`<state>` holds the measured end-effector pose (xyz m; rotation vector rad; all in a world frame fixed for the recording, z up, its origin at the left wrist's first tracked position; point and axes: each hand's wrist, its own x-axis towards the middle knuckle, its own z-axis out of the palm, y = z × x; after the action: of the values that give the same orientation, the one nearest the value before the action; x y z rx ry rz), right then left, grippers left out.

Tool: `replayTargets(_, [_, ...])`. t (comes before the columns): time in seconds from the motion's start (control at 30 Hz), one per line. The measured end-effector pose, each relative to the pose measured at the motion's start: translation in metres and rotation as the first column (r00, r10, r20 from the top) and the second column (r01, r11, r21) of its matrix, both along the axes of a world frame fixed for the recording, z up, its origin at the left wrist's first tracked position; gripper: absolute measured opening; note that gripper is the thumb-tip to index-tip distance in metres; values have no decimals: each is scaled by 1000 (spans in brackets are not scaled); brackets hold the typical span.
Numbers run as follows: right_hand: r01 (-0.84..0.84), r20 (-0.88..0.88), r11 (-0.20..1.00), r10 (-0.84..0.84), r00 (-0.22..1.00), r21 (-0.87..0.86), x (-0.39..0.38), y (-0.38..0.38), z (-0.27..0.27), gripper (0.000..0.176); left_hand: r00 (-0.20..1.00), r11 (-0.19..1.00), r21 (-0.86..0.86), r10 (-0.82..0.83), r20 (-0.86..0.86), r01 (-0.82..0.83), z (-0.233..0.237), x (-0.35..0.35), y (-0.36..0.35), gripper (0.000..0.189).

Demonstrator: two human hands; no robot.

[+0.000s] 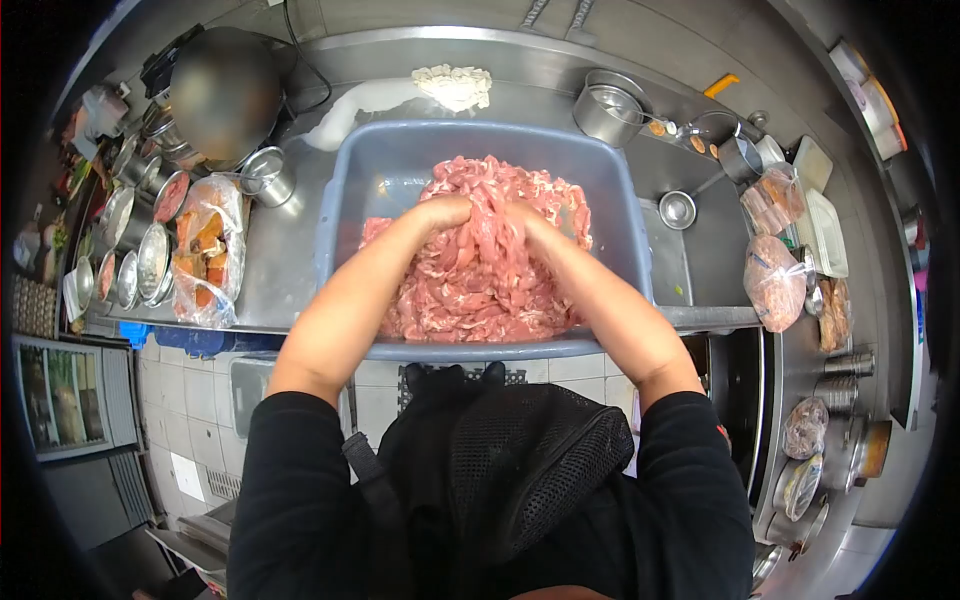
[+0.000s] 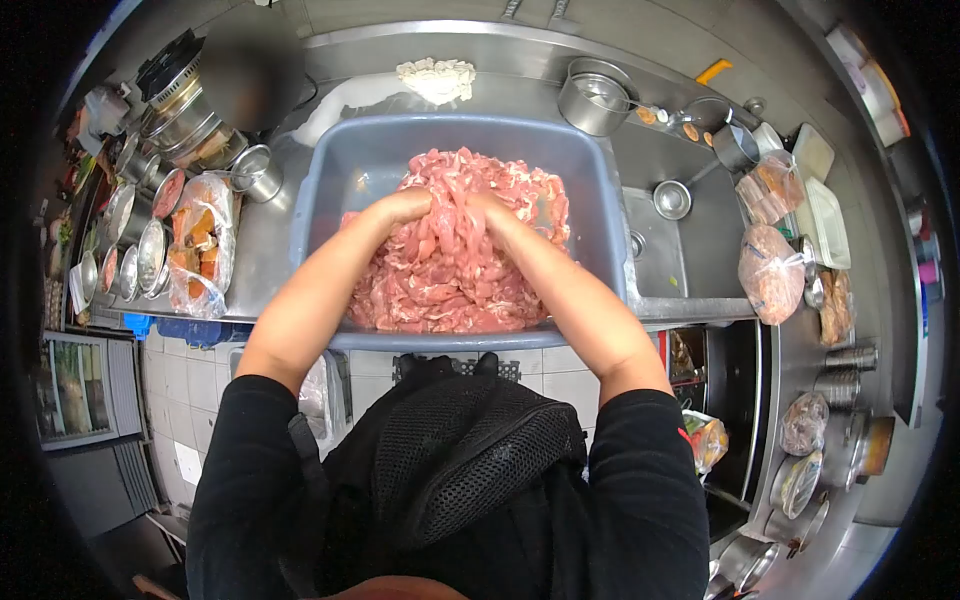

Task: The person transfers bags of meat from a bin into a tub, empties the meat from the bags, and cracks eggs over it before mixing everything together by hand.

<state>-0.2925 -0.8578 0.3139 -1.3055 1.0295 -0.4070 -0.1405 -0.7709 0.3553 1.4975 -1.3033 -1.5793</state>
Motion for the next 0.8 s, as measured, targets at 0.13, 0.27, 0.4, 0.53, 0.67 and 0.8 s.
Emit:
replayTargets(0.13, [-123, 24, 992, 123, 992, 15, 0, 0, 60, 46, 996, 998, -56, -4, 94, 9, 17, 17, 5, 46])
replayTargets(0.27, [-374, -293, 905, 308, 905, -203, -24, -35, 102, 40, 802, 949, -61, -227, 552, 310, 41, 49, 16, 58])
replayTargets(0.4, [-367, -708, 929, 233, 667, -39, -47, -101, 41, 47, 765, 997, -74, 54, 642, -9, -10, 87, 1, 80])
replayTargets(0.53, [-23, -43, 976, 33, 999, 215, -31, -103, -43, 64, 870, 963, -39, 259, 419, -268, -34, 76, -40, 88])
replayTargets(0.67, [111, 98, 994, -110, 989, -9, 32, -55, -34, 72, 919, 936, -60, 351, 181, -346, -48, 41, -67, 89])
replayTargets(0.8, [-181, 367, 877, 5, 930, 445, 43, -28, -13, 61, 886, 903, 91, 430, -175, -420, -28, 42, -45, 73])
